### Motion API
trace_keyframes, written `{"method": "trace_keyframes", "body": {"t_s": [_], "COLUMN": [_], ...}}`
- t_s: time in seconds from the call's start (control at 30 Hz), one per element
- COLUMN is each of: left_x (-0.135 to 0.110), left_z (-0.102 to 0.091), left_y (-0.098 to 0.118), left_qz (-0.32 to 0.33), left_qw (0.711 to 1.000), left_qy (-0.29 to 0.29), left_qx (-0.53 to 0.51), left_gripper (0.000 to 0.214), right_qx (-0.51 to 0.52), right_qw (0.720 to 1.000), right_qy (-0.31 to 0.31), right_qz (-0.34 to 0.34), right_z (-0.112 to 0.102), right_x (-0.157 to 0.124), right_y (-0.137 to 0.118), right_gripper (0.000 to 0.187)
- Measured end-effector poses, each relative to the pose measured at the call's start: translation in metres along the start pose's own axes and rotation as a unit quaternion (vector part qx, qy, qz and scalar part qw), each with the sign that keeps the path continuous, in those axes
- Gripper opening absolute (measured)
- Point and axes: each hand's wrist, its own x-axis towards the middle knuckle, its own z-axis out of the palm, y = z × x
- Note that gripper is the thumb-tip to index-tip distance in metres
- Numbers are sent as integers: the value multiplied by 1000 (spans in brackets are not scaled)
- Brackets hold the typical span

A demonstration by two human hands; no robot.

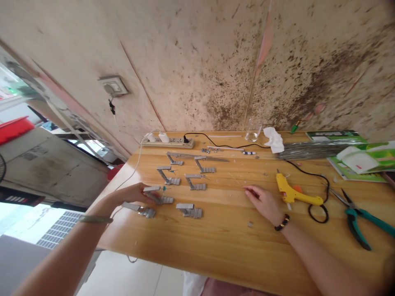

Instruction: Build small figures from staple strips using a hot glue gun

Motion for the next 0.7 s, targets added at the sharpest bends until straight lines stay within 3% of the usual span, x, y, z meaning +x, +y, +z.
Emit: {"method": "trace_keyframes", "body": {"t_s": [0.2,0.37,0.7], "left_x": [13,20,19], "left_z": [-2,-2,0], "left_y": [-24,-38,-28], "left_qz": [54,39,38], "left_qw": [998,999,999], "left_qy": [-7,5,-6], "left_qx": [7,-7,-14], "left_gripper": [48,57,52], "right_qx": [2,5,4], "right_qw": [1000,1000,1000], "right_qy": [-1,-1,-4], "right_qz": [5,11,24], "right_z": [-1,-2,-1], "right_x": [0,0,0], "right_y": [-3,-4,0], "right_gripper": [26,26,27]}}
